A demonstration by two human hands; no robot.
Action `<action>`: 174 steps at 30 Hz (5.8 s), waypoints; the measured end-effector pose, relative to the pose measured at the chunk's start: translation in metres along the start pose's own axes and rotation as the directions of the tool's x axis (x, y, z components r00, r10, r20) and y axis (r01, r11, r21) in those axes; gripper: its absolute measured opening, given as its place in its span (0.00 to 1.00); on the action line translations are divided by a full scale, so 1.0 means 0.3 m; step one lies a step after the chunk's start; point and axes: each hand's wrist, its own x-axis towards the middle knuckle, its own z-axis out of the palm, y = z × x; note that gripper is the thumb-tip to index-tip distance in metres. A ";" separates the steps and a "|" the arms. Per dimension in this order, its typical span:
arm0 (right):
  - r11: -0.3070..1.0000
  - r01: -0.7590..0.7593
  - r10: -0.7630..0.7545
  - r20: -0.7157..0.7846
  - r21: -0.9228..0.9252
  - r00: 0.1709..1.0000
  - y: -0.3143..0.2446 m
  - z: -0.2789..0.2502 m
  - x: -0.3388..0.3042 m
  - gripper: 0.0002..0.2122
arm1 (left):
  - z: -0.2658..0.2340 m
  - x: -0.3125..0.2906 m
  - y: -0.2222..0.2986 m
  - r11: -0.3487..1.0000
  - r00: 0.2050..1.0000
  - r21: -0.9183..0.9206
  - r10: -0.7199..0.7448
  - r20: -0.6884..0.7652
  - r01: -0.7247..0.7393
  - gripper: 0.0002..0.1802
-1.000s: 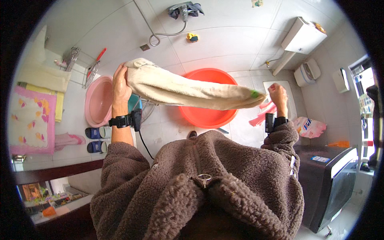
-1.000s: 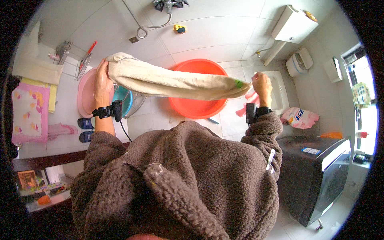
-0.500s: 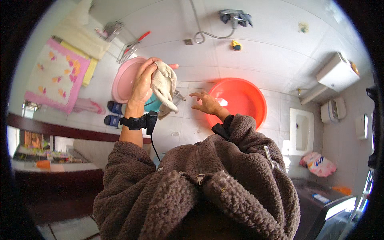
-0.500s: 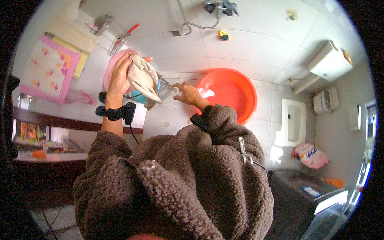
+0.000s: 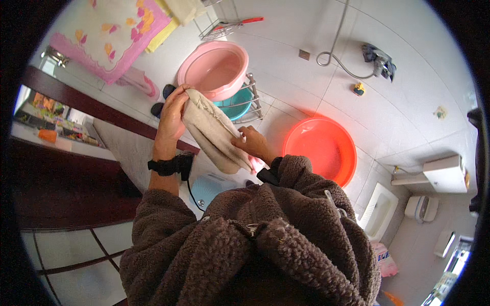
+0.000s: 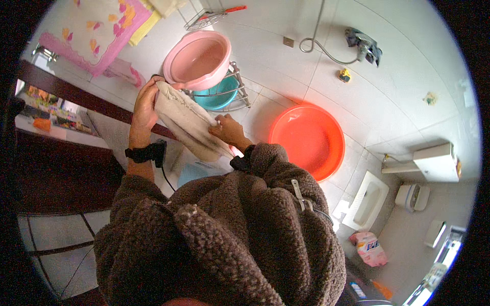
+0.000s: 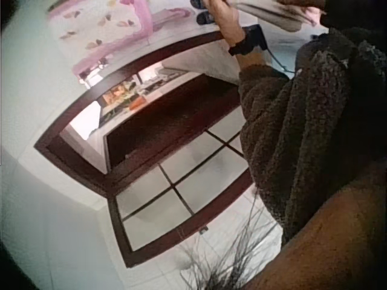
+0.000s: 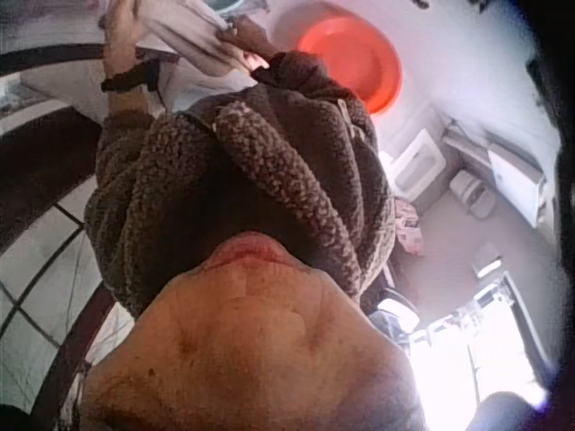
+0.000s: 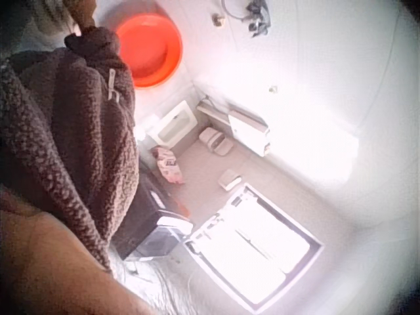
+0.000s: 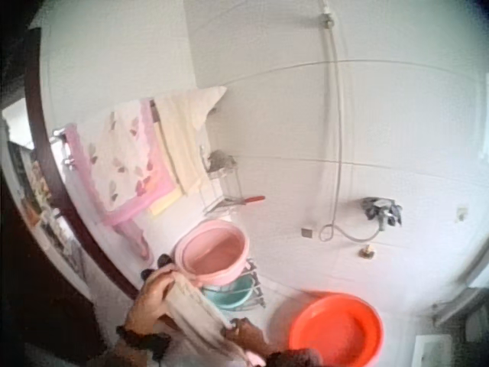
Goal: The person washes a cloth by hand in a red basin under running water, then wrings it out and places it on a nearby surface. The person then mops the tiled floor with a mop.
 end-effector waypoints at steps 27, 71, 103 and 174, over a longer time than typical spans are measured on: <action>0.927 0.374 -0.297 0.690 0.041 0.660 -0.416 0.424 0.474 0.14 | -0.622 -0.495 -0.482 0.700 0.887 0.606 -0.083 -0.455 0.377 0.27; 0.764 0.492 -0.513 0.856 0.418 0.069 -0.717 1.347 0.904 0.10 | -0.927 -1.148 -0.539 0.758 -0.189 0.098 0.283 -0.940 0.645 0.09; 0.917 -0.350 -0.077 0.947 0.190 0.312 -1.609 2.793 1.581 0.17 | -2.569 -1.545 -0.083 0.845 0.014 -0.119 -0.148 -0.989 0.522 0.15; 0.872 -0.322 0.435 -0.885 0.369 0.165 -1.446 1.809 2.067 0.09 | -2.409 1.313 -0.195 0.844 0.622 0.152 0.246 0.743 -0.515 0.18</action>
